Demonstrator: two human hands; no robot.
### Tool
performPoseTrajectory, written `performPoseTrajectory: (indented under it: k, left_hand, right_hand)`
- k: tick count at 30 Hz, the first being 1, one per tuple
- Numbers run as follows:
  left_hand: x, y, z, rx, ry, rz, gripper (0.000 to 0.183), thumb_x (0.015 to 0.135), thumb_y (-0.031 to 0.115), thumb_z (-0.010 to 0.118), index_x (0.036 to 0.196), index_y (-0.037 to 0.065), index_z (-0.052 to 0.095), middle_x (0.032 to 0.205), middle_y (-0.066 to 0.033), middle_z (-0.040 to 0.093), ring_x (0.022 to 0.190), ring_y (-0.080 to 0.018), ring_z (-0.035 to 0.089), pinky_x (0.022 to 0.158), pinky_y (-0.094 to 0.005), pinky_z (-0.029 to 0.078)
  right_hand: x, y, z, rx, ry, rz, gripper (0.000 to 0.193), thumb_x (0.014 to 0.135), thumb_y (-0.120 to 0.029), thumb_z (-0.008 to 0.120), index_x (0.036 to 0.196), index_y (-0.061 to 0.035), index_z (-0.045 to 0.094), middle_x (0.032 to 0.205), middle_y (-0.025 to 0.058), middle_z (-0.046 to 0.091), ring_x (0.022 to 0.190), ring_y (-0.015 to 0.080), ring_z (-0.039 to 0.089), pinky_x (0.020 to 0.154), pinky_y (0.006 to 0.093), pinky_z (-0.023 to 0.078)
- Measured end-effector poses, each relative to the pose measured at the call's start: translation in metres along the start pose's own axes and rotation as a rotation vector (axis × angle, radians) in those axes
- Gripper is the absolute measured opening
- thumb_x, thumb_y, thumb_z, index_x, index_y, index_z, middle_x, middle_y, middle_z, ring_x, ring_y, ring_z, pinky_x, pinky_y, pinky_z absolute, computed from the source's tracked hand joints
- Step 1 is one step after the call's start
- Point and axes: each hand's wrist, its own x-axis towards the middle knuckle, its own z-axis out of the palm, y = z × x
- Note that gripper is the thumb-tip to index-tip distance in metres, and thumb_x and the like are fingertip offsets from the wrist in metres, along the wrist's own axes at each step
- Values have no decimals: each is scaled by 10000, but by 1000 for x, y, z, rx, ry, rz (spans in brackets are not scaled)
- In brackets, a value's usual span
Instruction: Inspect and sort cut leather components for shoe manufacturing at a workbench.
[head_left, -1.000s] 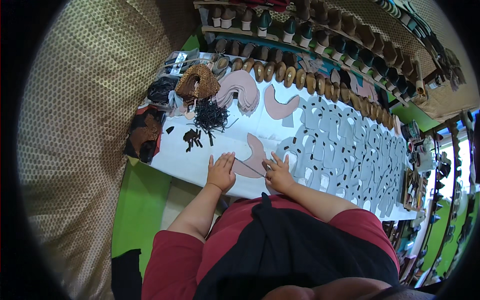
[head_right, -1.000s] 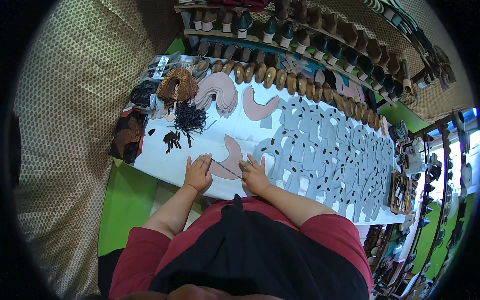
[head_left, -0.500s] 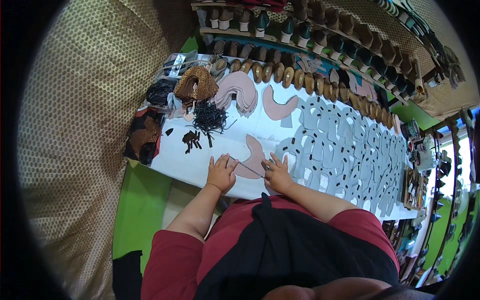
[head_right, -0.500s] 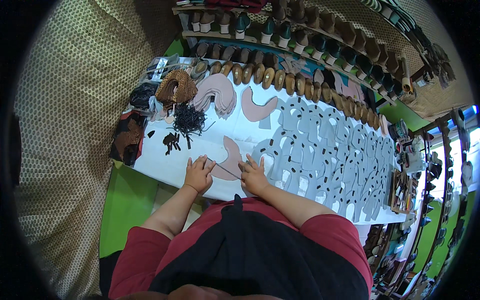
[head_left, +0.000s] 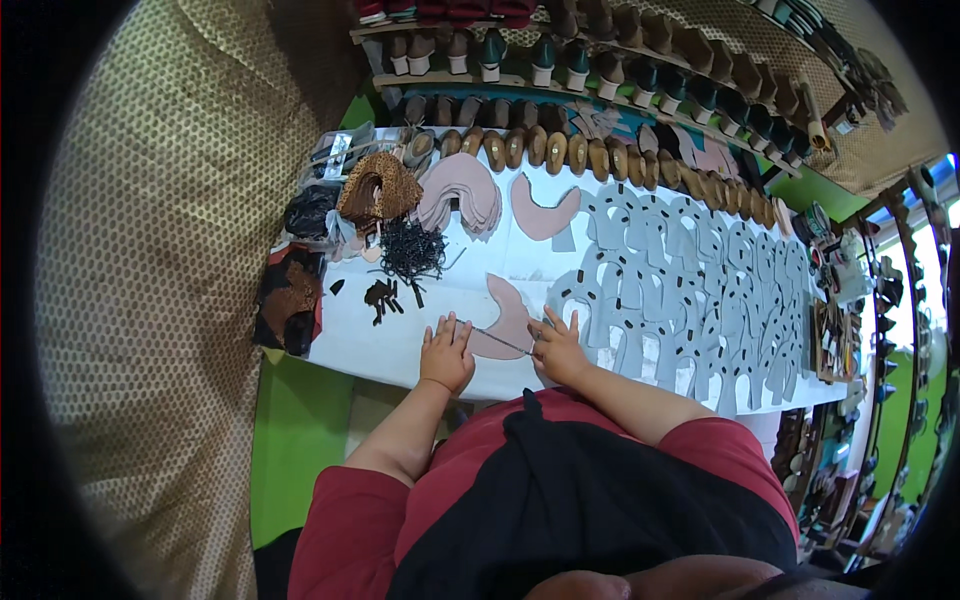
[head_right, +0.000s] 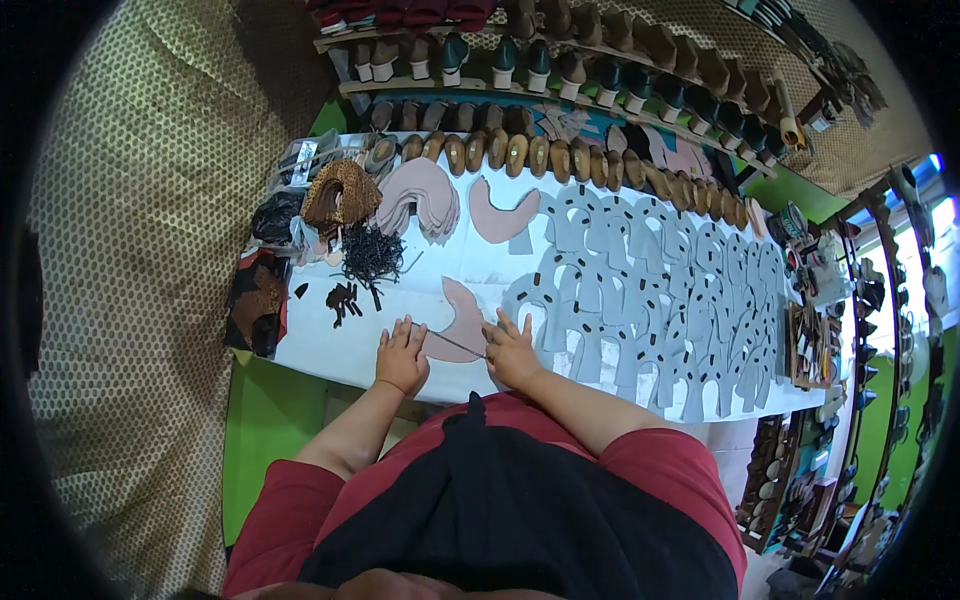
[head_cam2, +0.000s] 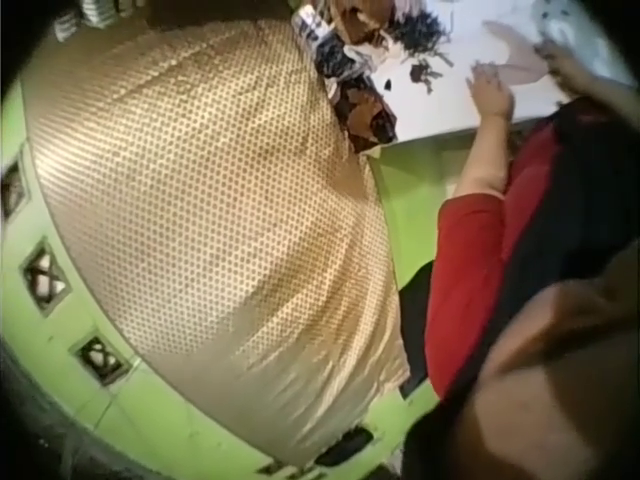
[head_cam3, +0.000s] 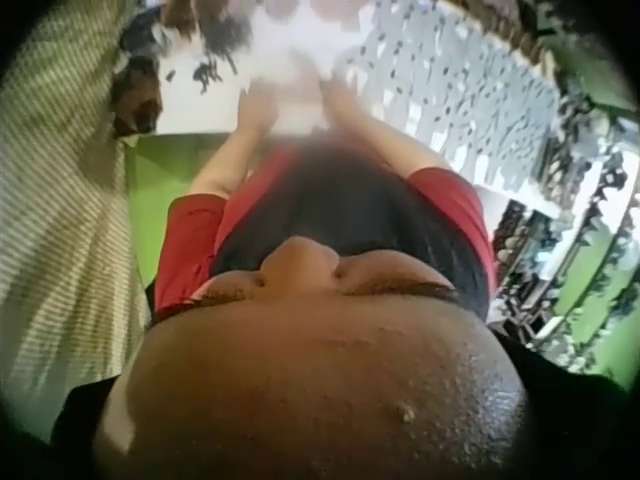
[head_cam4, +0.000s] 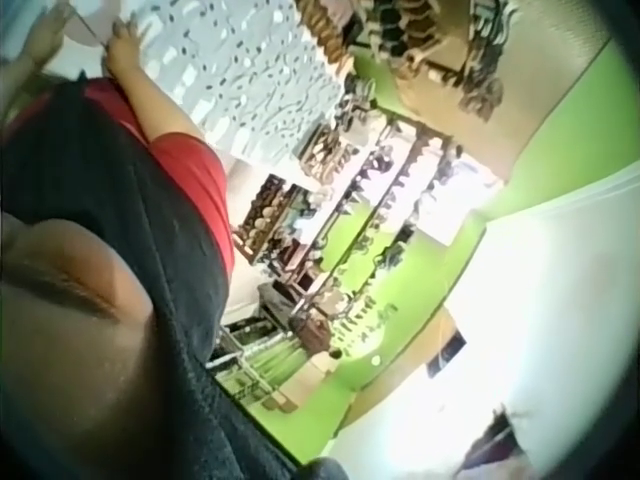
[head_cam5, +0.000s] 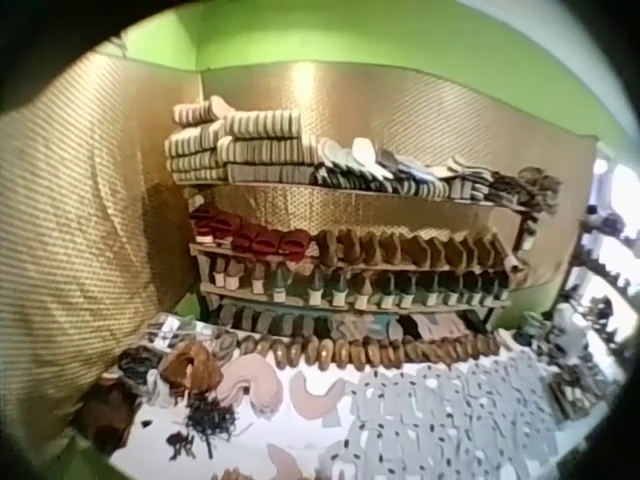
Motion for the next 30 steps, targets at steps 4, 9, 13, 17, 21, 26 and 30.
performPoseTrajectory:
  k: [4,9,13,17,21,26,30]
  left_hand:
    - [1,0,0,11,-28,8,635,868,256,564,1492,220,455,1591,-163,347,1462,-348,342,1183,-565,236]
    - [-3,-6,-5,-34,-43,-13,719,895,316,576,1555,166,333,1625,-169,277,1487,-353,292,1189,-569,213]
    - [-10,-32,-12,-96,-25,-56,783,904,363,589,1578,130,265,1653,-166,203,1512,-350,235,1204,-569,160]
    - [-9,-56,-25,19,-96,-32,794,904,408,591,1578,137,271,1661,-160,183,1524,-341,205,1204,-605,73]
    - [-5,-63,-40,46,-189,-14,792,918,469,564,1593,199,252,1678,-125,138,1547,-320,127,1191,-641,10]
    - [-5,-67,-43,67,-191,89,713,919,502,556,1569,326,320,1684,-111,117,1548,-351,95,1173,-671,-11]
    - [-4,-67,-47,21,-184,112,701,908,506,568,1554,344,352,1681,-133,109,1549,-374,59,1165,-683,-5]
  right_hand:
    - [0,-5,0,-14,-15,57,163,771,-177,704,908,-110,762,1417,44,523,1476,370,276,1085,788,175]
    - [-3,-10,0,-9,1,99,148,776,-169,705,899,-107,759,1422,53,522,1476,378,273,1101,763,198]
    - [-6,-11,4,-34,24,111,120,781,-177,714,874,-113,755,1428,60,519,1474,383,272,1103,757,209]
    - [-5,-21,-4,-53,15,141,143,786,-201,724,899,-119,753,1441,62,514,1479,390,262,1105,760,195]
    - [7,-33,-11,-59,-75,168,324,842,-301,694,1126,-145,701,1479,40,491,1503,347,234,1112,768,154]
    - [53,-71,-1,-132,-231,13,704,934,-501,576,1528,-161,410,1597,11,367,1541,316,140,1113,781,86]
    - [82,-93,8,-149,-238,38,702,947,-544,527,1522,-155,420,1602,7,360,1548,311,112,1117,776,44]
